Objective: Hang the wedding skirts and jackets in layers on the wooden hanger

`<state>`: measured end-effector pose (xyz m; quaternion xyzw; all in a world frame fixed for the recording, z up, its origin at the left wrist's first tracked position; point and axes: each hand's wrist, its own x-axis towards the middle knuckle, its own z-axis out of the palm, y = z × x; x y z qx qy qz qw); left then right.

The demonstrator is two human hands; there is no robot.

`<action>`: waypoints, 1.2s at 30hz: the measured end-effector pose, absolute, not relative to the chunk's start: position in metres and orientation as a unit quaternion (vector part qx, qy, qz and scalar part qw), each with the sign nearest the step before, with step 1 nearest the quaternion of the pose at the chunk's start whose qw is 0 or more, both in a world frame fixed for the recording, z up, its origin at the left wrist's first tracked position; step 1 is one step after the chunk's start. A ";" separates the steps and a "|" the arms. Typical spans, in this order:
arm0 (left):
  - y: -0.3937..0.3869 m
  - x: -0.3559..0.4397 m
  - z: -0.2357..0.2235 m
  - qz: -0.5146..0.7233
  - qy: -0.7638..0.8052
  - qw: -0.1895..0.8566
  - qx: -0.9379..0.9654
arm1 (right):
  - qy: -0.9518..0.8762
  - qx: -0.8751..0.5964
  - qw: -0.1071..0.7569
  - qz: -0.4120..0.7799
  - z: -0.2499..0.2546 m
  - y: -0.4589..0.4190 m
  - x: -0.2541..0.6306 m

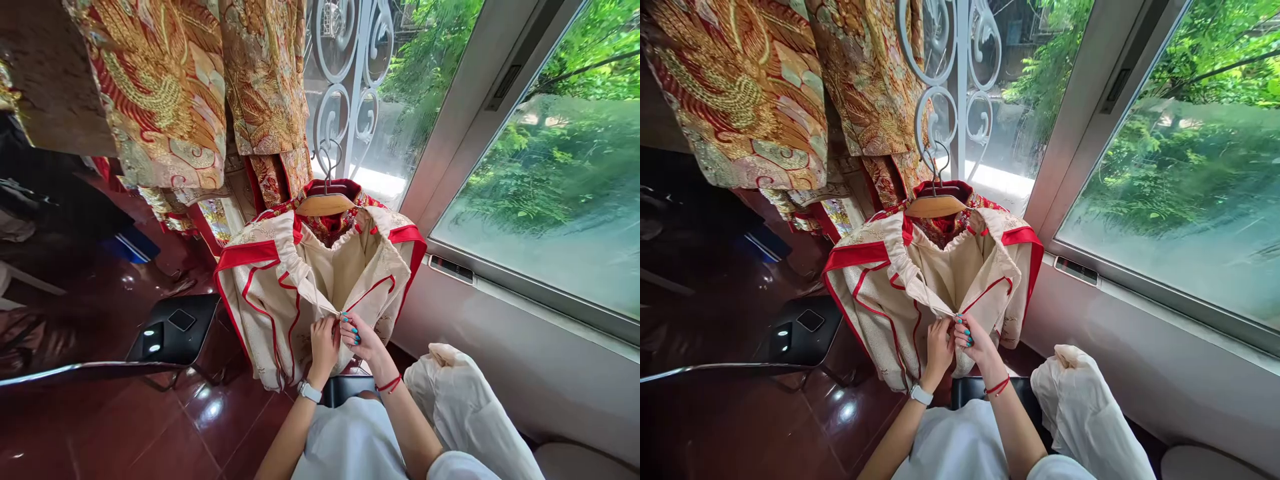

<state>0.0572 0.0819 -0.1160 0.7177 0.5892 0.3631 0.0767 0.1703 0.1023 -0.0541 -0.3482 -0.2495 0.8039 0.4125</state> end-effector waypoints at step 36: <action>0.119 0.065 -0.066 0.454 0.591 0.081 0.662 | -0.380 -0.419 0.600 0.565 0.076 0.139 0.137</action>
